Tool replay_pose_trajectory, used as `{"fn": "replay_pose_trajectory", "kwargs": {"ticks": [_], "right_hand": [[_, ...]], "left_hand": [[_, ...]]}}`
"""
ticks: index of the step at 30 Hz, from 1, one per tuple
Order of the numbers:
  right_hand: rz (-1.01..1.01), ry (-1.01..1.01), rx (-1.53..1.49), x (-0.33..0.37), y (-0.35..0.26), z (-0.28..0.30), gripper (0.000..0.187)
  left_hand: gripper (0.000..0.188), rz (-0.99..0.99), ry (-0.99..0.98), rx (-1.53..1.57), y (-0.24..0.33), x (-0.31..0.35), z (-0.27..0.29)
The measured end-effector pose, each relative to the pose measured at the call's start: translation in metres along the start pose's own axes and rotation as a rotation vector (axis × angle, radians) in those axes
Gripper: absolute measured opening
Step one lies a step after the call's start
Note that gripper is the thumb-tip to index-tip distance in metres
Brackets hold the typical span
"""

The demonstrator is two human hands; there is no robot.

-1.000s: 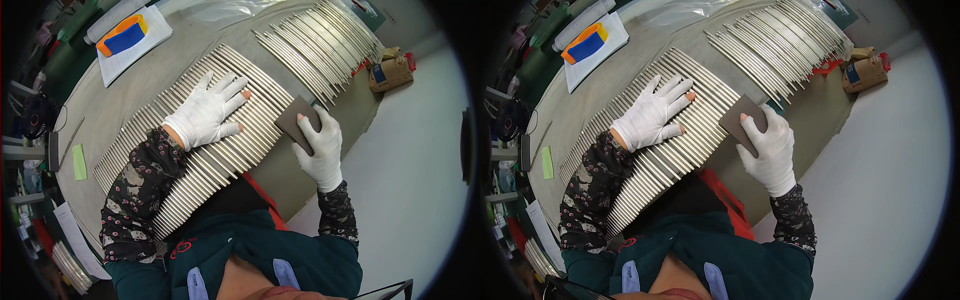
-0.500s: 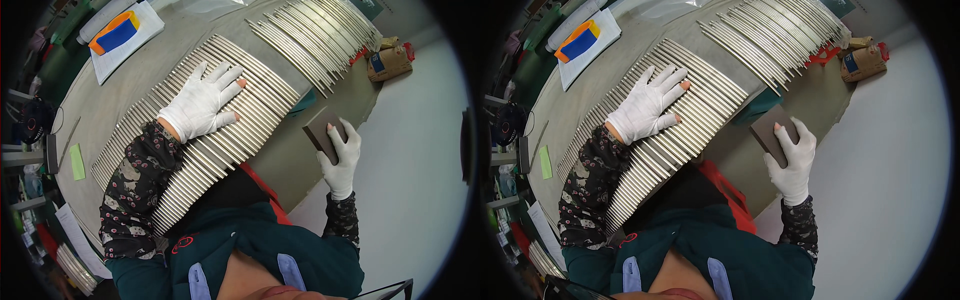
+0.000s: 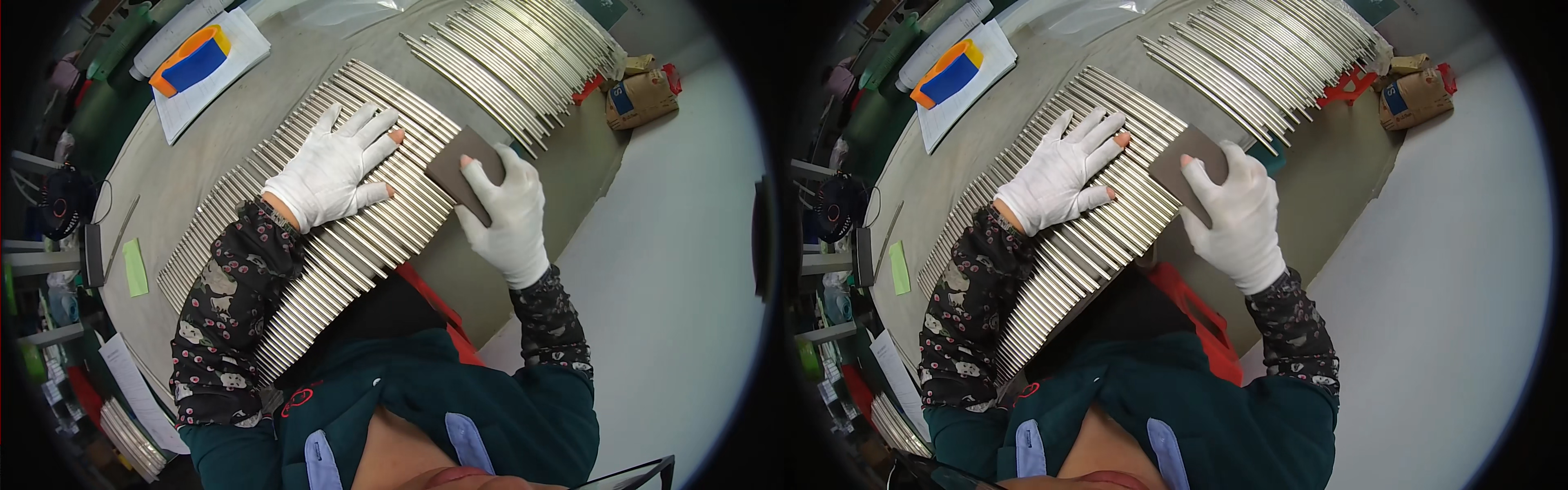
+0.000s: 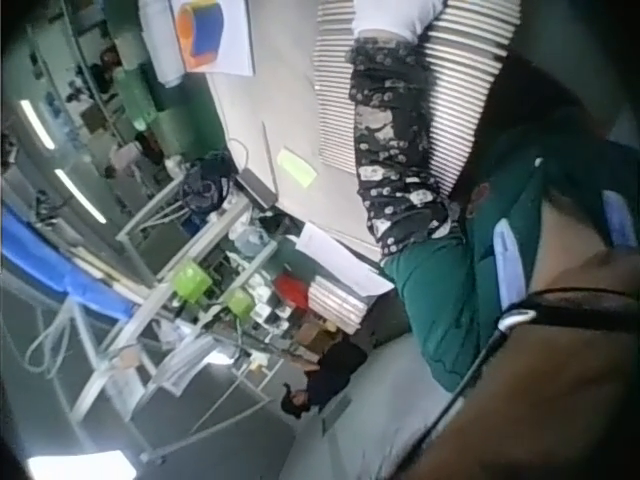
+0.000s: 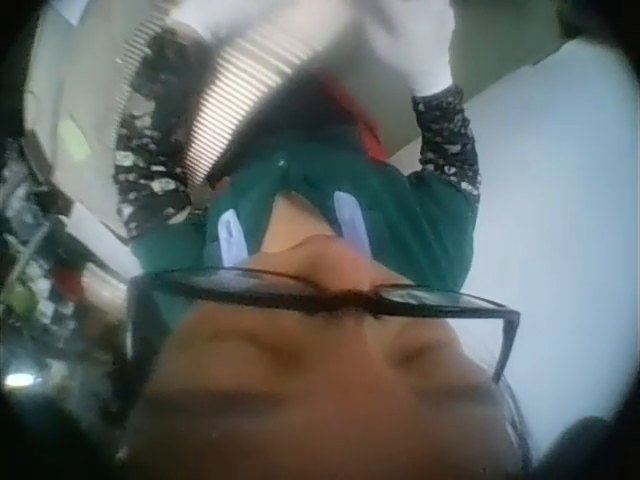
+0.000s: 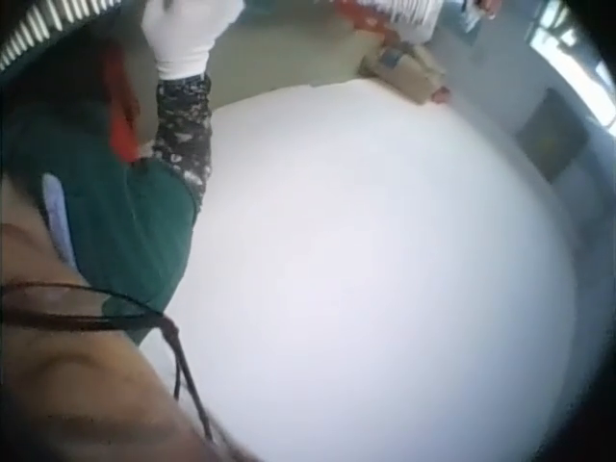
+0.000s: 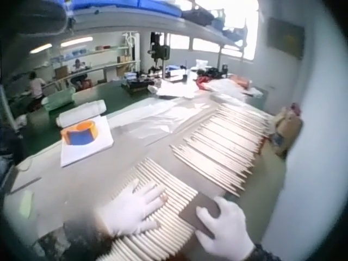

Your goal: The worker is using a sanding block to polish or deburr the ends of several thin metal rods at a workbench.

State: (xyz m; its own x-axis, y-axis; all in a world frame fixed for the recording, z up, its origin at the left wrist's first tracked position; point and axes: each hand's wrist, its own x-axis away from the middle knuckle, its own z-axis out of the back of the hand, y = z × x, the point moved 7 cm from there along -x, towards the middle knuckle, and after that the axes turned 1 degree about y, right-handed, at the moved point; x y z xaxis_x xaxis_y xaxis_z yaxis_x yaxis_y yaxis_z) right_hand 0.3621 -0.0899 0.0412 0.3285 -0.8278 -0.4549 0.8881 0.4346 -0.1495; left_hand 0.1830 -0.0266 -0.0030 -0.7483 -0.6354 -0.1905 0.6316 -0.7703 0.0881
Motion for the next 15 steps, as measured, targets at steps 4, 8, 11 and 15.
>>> {"fn": "replay_pose_trajectory", "kwargs": {"ticks": [4,8,11,15], "right_hand": [[-0.086,-0.098,0.068,0.058,0.029,0.018,0.058],[-0.154,-0.142,-0.064,0.074,0.018,0.020,0.059],[-0.072,-0.117,-0.130,0.063,-0.003,0.015,0.060],[-0.039,-0.106,-0.115,0.058,-0.012,0.008,0.060]], "left_hand": [[0.071,0.004,-0.023,0.023,-0.002,-0.008,-0.008],[0.075,-0.013,-0.043,0.003,-0.005,-0.015,-0.011],[0.075,-0.018,-0.037,-0.011,-0.004,-0.018,-0.012],[0.073,0.012,-0.042,-0.025,-0.004,-0.015,-0.012]]}}
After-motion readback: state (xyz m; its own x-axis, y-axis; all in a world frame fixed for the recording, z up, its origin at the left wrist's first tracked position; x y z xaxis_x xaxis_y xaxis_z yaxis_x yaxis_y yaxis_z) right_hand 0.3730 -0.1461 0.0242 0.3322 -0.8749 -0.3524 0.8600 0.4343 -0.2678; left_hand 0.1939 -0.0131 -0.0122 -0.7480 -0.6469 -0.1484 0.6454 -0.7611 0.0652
